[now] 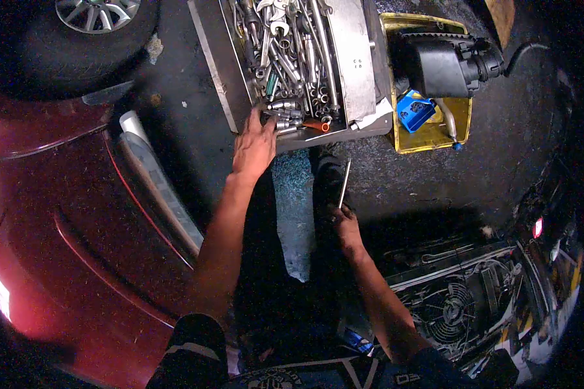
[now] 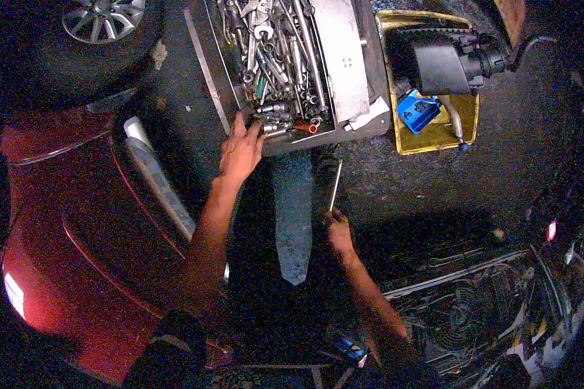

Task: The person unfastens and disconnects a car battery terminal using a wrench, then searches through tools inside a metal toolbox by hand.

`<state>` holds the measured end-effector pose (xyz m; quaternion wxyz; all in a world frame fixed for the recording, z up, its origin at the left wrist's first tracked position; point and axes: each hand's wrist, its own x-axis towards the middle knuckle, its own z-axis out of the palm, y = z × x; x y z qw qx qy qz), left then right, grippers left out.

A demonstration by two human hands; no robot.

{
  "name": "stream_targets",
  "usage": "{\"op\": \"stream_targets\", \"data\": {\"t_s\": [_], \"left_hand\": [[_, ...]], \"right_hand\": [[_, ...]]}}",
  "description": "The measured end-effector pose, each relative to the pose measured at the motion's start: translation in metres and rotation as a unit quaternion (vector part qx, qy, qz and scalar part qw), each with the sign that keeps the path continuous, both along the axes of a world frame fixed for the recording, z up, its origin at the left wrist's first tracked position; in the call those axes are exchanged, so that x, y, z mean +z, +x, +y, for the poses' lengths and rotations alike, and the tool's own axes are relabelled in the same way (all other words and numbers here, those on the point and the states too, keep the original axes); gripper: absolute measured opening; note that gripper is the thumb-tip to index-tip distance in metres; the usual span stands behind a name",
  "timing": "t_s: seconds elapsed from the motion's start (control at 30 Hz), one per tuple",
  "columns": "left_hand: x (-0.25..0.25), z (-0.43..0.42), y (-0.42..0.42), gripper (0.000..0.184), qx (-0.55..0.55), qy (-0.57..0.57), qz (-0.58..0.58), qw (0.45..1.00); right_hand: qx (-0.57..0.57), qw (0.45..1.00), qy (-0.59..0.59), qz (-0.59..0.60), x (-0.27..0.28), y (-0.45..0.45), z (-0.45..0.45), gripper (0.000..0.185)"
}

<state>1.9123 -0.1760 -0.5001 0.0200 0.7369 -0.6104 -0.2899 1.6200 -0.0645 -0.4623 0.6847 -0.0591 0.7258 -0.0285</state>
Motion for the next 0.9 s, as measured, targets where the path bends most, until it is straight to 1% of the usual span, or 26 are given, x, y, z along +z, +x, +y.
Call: {"op": "stream_targets", "data": {"t_s": [0.03, 0.07, 0.13, 0.17, 0.23, 0.3, 0.37, 0.4, 0.47, 0.5, 0.57, 0.6, 0.67, 0.7, 0.73, 0.83, 0.9], "left_hand": [[-0.003, 0.001, -0.002, 0.038, -0.005, 0.014, 0.0, 1.0], [-0.005, 0.004, -0.005, 0.038, -0.006, 0.012, -0.032, 0.999], [-0.009, 0.007, -0.006, 0.035, 0.01, -0.006, -0.032, 0.999], [-0.01, 0.008, -0.006, 0.034, 0.017, -0.015, -0.032, 0.999], [-0.008, 0.009, -0.008, 0.033, 0.03, 0.011, -0.011, 0.999], [-0.006, 0.008, -0.01, 0.033, 0.049, 0.025, -0.004, 0.998], [-0.005, 0.009, -0.015, 0.033, 0.074, 0.03, -0.009, 0.997], [-0.004, 0.008, -0.017, 0.032, 0.076, 0.005, -0.014, 0.997], [-0.002, 0.006, -0.022, 0.031, 0.082, -0.046, -0.022, 0.995], [-0.002, 0.004, -0.024, 0.031, 0.08, -0.048, -0.004, 0.996], [-0.008, 0.001, -0.029, 0.031, 0.077, -0.051, 0.031, 0.995], [-0.012, -0.001, -0.033, 0.03, 0.068, -0.073, 0.022, 0.995], [-0.009, -0.012, -0.036, 0.032, 0.074, -0.053, 0.074, 0.993], [-0.006, -0.019, -0.038, 0.033, 0.077, -0.043, 0.101, 0.991], [-0.002, -0.026, -0.041, 0.033, 0.089, -0.034, 0.116, 0.989], [-0.011, -0.037, -0.044, 0.036, 0.105, -0.004, 0.143, 0.984], [-0.008, -0.044, -0.05, 0.037, 0.124, 0.04, 0.131, 0.983]], "right_hand": [[-0.016, 1.0, 0.007, 0.004, -0.002, -0.001, 0.003, 0.02], [0.023, 1.0, -0.002, 0.001, -0.006, -0.005, 0.007, 0.027], [0.102, 0.995, -0.021, -0.005, -0.016, -0.01, 0.01, 0.04], [0.084, 0.996, -0.016, -0.002, -0.019, -0.011, 0.014, 0.035], [0.046, 0.999, -0.007, 0.004, -0.022, -0.01, 0.022, 0.025], [0.135, 0.985, -0.104, 0.003, -0.044, -0.024, 0.048, 0.026], [0.171, 0.973, -0.156, -0.01, -0.057, -0.033, 0.06, 0.026], [0.163, 0.973, -0.16, -0.022, -0.061, -0.037, 0.063, 0.025], [0.143, 0.977, -0.155, -0.03, -0.06, -0.036, 0.061, 0.025], [0.129, 0.981, -0.146, -0.026, -0.058, -0.035, 0.061, 0.025], [0.167, 0.978, -0.126, -0.022, -0.058, -0.036, 0.061, 0.027], [0.218, 0.969, -0.115, -0.02, -0.059, -0.036, 0.061, 0.031], [0.226, 0.972, -0.058, -0.005, -0.044, -0.029, 0.044, 0.034], [0.182, 0.983, -0.013, 0.008, -0.013, -0.009, 0.013, 0.034], [0.137, 0.99, 0.033, 0.021, 0.005, 0.003, -0.006, 0.034], [0.106, 0.994, 0.018, 0.021, 0.003, 0.002, -0.001, 0.035], [0.074, 0.997, -0.004, -0.002, -0.001, -0.001, 0.004, 0.039]]}}
